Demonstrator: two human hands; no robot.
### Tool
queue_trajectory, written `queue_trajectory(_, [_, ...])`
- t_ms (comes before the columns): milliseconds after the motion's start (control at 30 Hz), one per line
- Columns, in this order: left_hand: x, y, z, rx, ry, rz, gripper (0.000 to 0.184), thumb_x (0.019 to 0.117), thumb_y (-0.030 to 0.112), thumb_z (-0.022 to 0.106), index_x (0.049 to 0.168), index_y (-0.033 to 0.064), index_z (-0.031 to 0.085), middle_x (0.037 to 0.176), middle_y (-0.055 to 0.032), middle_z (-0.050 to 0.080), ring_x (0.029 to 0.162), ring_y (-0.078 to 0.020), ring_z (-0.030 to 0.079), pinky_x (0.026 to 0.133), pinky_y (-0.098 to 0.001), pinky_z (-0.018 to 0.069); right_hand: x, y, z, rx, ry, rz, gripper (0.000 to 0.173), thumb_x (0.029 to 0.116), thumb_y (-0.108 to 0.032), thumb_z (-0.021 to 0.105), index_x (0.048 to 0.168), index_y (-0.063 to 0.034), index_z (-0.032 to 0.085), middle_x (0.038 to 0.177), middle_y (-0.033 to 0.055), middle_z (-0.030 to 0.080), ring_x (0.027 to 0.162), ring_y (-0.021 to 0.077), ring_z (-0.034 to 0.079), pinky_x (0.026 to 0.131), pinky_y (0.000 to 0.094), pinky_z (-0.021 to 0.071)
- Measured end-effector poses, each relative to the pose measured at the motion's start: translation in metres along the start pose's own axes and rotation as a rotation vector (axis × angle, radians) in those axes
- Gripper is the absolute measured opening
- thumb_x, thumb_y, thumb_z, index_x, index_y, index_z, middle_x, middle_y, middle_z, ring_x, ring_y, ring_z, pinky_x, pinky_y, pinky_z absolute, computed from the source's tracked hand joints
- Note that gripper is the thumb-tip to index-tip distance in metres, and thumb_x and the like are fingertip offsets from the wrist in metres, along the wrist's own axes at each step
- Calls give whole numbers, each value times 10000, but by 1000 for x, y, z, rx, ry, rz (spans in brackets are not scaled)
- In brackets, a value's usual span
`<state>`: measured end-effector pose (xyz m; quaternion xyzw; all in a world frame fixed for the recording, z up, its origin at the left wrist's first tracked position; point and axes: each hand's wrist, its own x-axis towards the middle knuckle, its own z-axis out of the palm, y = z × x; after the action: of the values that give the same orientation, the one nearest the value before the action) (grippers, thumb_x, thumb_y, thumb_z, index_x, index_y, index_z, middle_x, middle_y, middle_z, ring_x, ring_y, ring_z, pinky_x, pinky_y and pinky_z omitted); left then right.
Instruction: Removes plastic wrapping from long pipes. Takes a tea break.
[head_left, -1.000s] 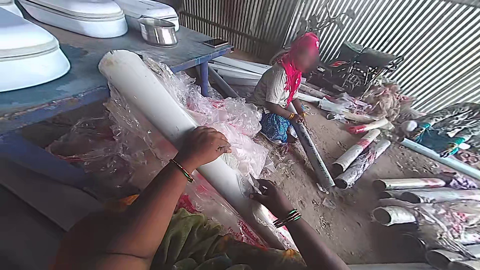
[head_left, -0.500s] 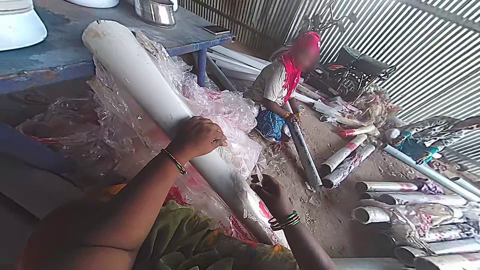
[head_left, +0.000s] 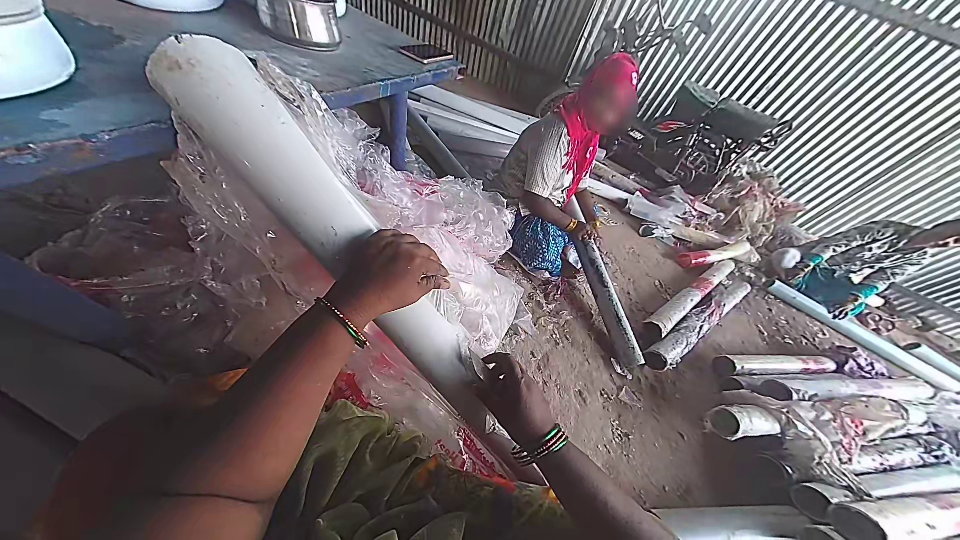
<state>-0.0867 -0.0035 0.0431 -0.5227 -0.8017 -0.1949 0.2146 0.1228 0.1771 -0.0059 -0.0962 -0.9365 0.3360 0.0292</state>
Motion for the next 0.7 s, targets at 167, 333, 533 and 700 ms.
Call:
queue_trajectory(167, [0,-1,1,6,2,0,278,982,336,629,1008,137,822,1079,-103,776,1042,-340,727,951,-591,515,0,1,1,14,9,1,462,934,-258,710,1294,11,603,1006,169,677,831,275,658,759,453,542])
queue_trajectory(333, [0,0,0,-3,18,9,260,975,311,644,985,119,818,1053,-110,777,1004,-339,733,934,-588,520,0,1,1,18,27,-16,443,941,-251,690,1286,14,607,977,166,666,796,261,638,733,441,531])
queue_trajectory(533, [0,1,-1,7,-4,0,247,979,309,649,1003,133,822,1073,-103,776,1021,-331,730,950,-578,517,0,2,2,17,45,-34,431,942,-243,684,1272,24,612,960,165,669,780,255,634,721,422,529])
queue_trajectory(700, [0,0,0,19,10,17,272,983,322,631,1003,128,821,1065,-104,778,1019,-333,732,935,-574,526,1,4,3,21,53,-44,429,937,-245,688,1264,23,618,966,168,674,791,264,643,725,436,532])
